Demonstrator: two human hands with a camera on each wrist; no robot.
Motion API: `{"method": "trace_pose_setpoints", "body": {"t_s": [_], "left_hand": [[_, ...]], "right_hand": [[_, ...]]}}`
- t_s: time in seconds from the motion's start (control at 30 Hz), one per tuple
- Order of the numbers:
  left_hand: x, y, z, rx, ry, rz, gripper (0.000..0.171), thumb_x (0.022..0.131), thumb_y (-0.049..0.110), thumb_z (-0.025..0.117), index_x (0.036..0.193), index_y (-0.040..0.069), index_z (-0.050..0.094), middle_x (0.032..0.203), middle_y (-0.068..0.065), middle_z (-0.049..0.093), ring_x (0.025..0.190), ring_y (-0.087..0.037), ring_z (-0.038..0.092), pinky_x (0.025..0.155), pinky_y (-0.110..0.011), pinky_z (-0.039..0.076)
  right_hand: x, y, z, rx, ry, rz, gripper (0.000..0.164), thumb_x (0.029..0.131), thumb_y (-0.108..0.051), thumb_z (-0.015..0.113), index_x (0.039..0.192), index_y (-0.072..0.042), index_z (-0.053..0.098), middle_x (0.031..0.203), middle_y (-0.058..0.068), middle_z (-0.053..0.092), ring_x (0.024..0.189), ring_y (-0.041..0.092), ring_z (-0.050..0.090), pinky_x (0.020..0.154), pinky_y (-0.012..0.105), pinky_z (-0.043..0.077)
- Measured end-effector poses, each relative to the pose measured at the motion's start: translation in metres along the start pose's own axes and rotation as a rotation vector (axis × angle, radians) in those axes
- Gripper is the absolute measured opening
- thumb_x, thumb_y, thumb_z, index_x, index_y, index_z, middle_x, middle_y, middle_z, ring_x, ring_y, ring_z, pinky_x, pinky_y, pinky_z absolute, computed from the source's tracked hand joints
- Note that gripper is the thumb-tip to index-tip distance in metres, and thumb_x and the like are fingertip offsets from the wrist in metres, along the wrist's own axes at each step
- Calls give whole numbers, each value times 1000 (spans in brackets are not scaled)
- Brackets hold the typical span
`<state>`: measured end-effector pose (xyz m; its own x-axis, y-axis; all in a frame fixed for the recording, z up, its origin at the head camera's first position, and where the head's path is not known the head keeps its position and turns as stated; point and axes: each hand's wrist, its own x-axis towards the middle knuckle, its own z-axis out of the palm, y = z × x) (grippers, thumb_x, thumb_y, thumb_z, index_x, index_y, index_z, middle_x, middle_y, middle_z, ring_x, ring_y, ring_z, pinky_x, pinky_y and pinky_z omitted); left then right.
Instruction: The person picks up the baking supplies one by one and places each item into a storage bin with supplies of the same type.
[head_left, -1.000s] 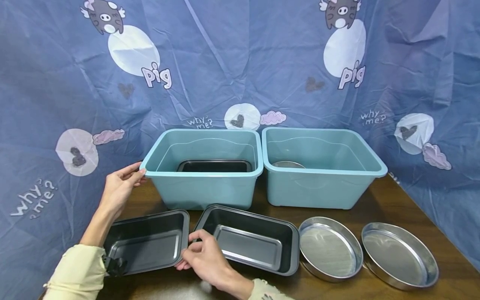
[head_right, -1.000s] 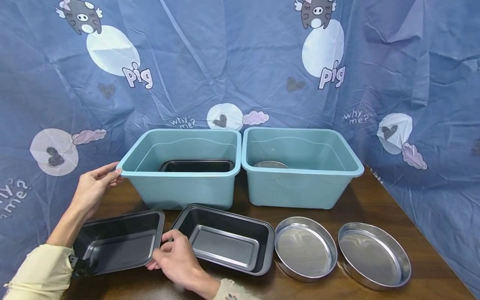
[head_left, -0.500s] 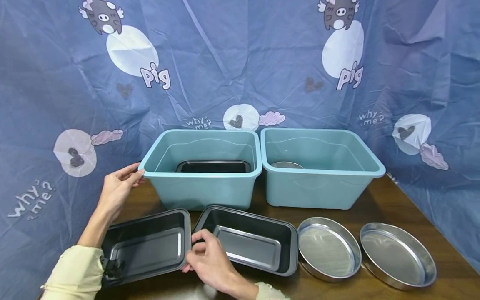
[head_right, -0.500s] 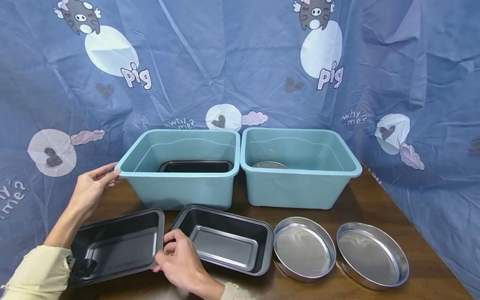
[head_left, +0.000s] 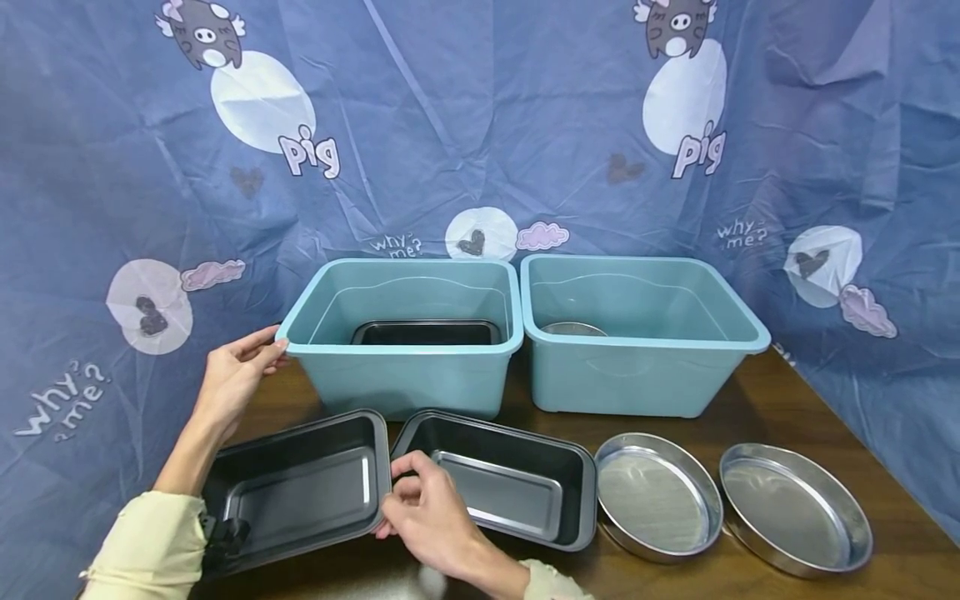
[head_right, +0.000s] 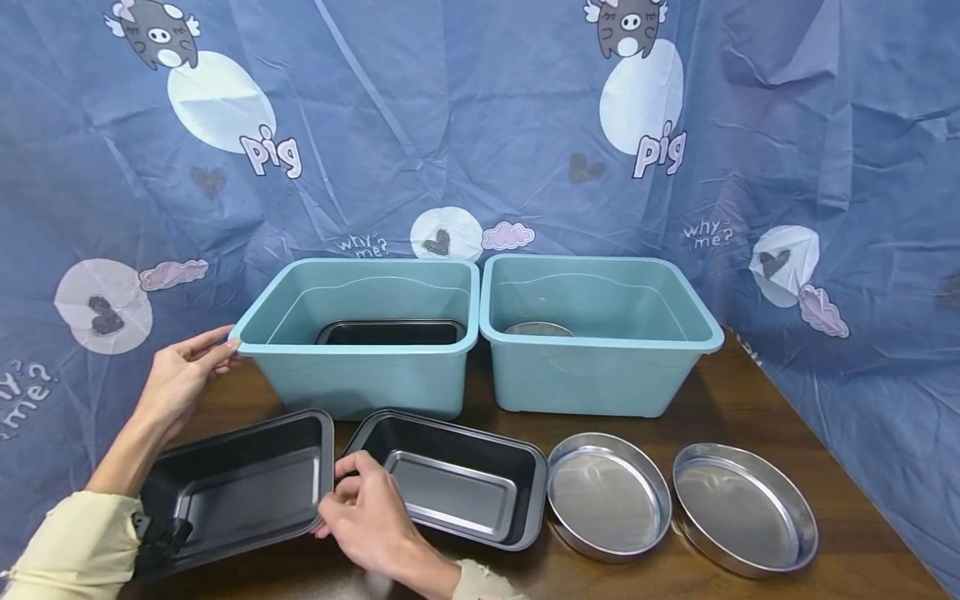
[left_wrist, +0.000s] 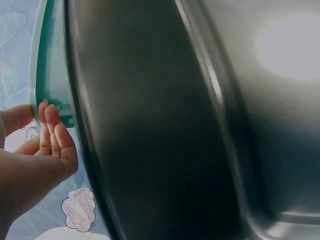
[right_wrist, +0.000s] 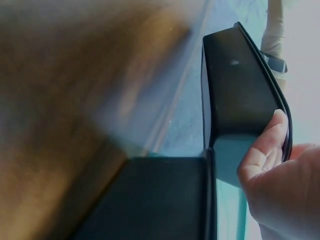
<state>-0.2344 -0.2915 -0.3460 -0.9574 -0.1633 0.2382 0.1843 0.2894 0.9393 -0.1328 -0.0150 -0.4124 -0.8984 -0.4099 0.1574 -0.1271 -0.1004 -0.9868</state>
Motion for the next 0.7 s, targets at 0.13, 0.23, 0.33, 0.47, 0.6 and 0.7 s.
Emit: {"method": "trace_pose_setpoints", "body": {"t_s": [0.13, 0.23, 0.33, 0.47, 0.6, 0.7], "left_hand": [[0, 0, 0, -1, 0, 5, 54, 106, 14, 59, 145, -19, 43, 85, 24, 67, 79, 6, 66, 72, -12, 51], [0, 0, 0, -2, 0, 3, 54, 106, 15, 59, 145, -19, 43, 85, 24, 66, 79, 6, 67, 72, -12, 51], [0, 0, 0, -13, 1, 8, 54, 106, 14, 60, 145, -19, 43, 84, 23, 67, 79, 5, 67, 71, -12, 52], [1, 0, 0, -26, -3, 17, 54, 105, 13, 60, 144, -21, 43, 84, 22, 67, 77, 6, 66, 71, -12, 52], [1, -1, 0, -19, -4, 22, 54, 105, 13, 60, 143, -21, 44, 84, 22, 67, 77, 6, 66, 70, -12, 52], [1, -2, 0, -21, -2, 25, 53, 105, 12, 60, 143, -21, 44, 83, 22, 67, 77, 6, 66, 70, -12, 51]], "right_hand": [[1, -5, -2, 11, 13, -6, 25, 88, 12, 55, 111, 4, 55, 73, 6, 68, 57, 14, 66, 61, 26, 59], [0, -8, -5, 19, 23, -4, 25, 88, 12, 55, 112, 4, 55, 74, 8, 68, 57, 16, 65, 60, 25, 58], [-1, -10, -9, 10, 26, -8, 25, 88, 12, 54, 112, 5, 55, 75, 9, 69, 58, 15, 65, 60, 23, 57], [-3, -15, -15, -2, 23, -15, 24, 88, 11, 52, 111, 6, 55, 77, 10, 69, 59, 12, 65, 61, 21, 57], [-6, -18, -21, -5, 25, -18, 22, 89, 10, 52, 110, 6, 55, 78, 11, 70, 60, 11, 65, 62, 22, 58], [-8, -19, -26, -4, 30, -20, 21, 90, 9, 52, 111, 7, 55, 80, 14, 70, 61, 12, 65, 63, 23, 58]]}}
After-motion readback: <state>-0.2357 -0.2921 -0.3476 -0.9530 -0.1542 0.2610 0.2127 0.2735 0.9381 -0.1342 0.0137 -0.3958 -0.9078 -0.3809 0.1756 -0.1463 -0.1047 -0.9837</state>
